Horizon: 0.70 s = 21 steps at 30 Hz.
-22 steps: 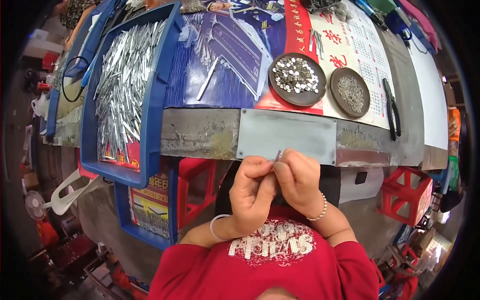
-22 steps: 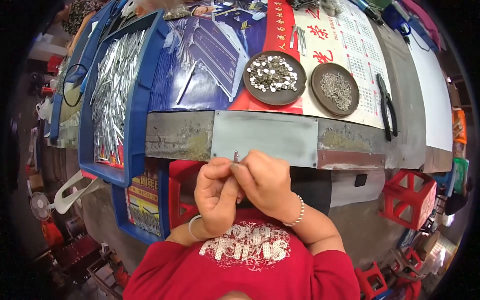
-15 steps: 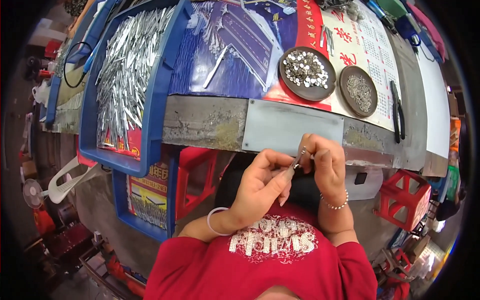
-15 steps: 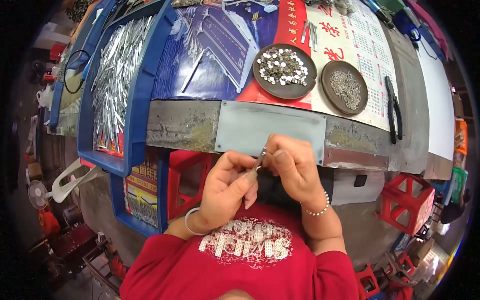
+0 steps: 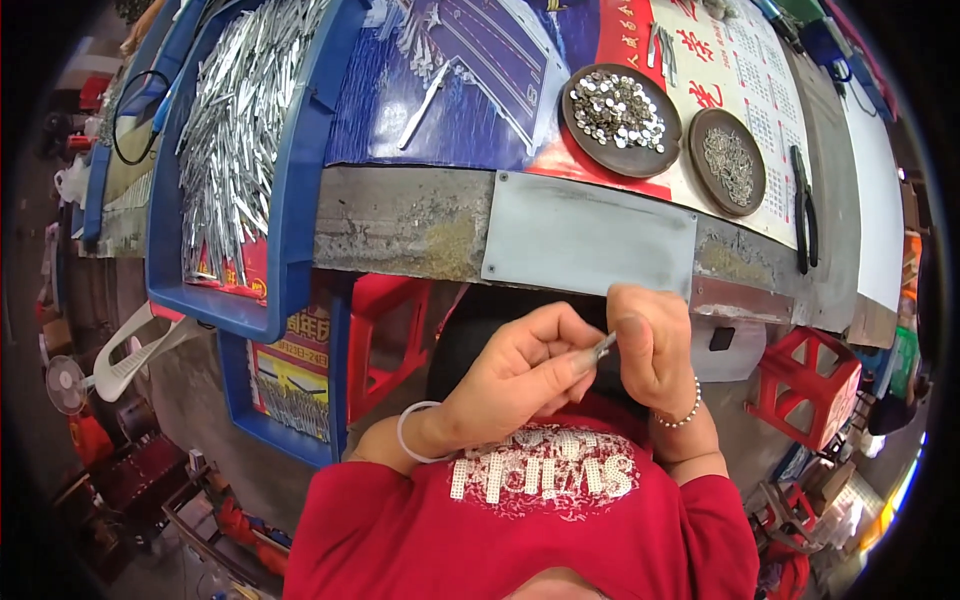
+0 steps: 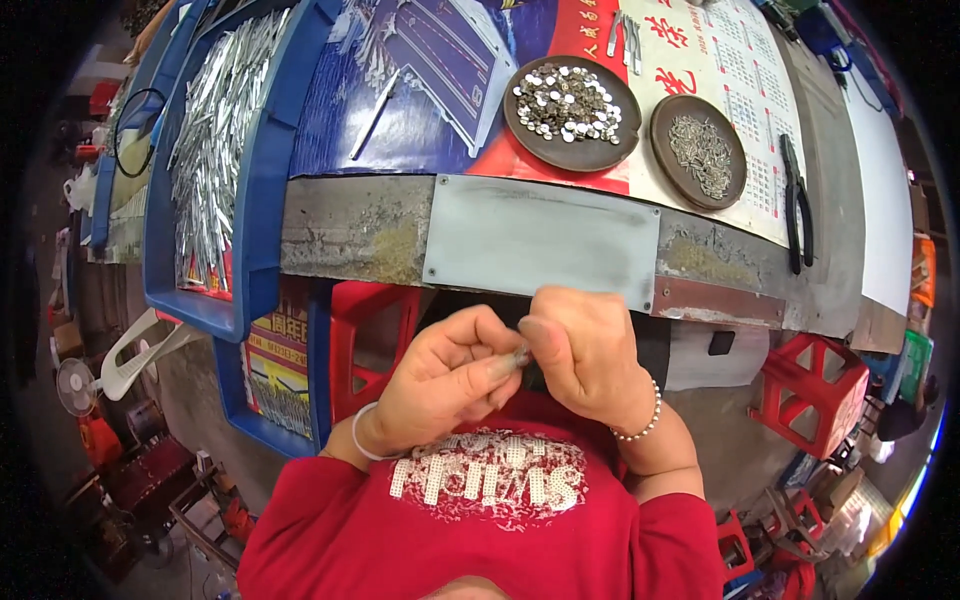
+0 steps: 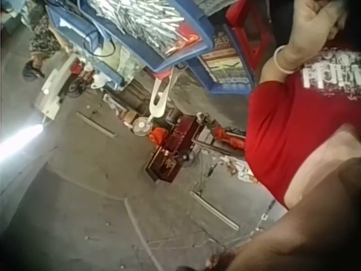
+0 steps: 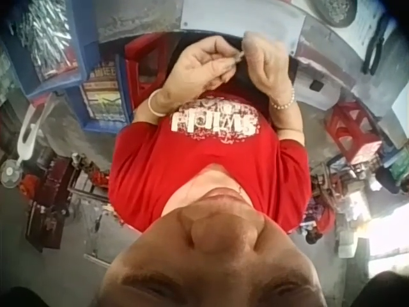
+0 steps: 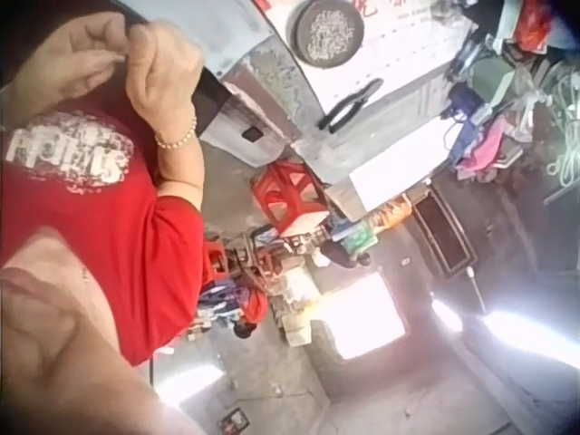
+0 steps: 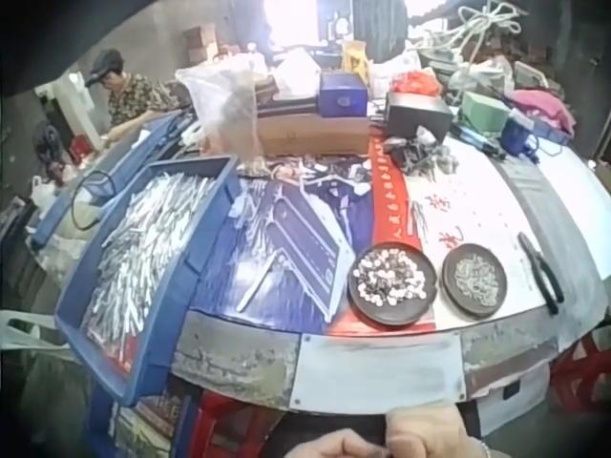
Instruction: Assembling small metal components by inserting pins into round parts at a workbench.
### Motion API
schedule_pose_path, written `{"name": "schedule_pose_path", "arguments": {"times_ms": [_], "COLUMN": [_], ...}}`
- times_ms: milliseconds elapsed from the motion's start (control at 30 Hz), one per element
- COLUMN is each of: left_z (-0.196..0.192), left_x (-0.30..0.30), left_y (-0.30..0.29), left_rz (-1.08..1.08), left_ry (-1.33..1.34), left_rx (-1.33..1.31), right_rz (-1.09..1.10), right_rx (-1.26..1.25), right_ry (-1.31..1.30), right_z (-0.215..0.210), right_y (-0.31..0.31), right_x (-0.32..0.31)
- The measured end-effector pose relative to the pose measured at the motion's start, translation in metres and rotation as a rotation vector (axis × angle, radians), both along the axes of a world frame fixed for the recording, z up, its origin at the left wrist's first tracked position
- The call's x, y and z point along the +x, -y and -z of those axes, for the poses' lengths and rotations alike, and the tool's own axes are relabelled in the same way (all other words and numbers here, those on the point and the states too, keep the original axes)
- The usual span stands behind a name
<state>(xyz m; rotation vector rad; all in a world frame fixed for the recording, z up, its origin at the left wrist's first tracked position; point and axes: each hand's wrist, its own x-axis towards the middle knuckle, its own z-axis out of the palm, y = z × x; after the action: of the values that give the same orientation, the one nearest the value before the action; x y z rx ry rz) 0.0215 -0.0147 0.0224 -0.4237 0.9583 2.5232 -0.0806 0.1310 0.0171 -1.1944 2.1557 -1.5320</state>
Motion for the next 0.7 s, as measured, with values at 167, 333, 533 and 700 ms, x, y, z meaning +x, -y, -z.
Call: {"name": "schedule_pose_path", "arguments": {"times_ms": [167,333,533,700], "left_z": [0.019,0.027,0.039,0.034], "left_x": [-0.001,0.008,0.004,0.003], "left_y": [-0.02,-0.026,-0.032,-0.033], "left_rz": [-0.386,-0.432,-0.624,-0.705], "left_ry": [-0.482,-0.664,-0.583,-0.571], "left_rx": [-0.58,-0.821,-0.924,-0.796], "right_rz": [0.177,0.25,0.219,0.232], "right_rx": [-0.257,-0.235,-0.069,-0.264], "right_ry": [0.171,-0.311,0.028,-0.157], "right_z": [0.012,0.026,0.018,0.021], "right_y": [0.015,0.017,0.018,0.026], "right_x": [0.018,0.024,0.024,0.025]}}
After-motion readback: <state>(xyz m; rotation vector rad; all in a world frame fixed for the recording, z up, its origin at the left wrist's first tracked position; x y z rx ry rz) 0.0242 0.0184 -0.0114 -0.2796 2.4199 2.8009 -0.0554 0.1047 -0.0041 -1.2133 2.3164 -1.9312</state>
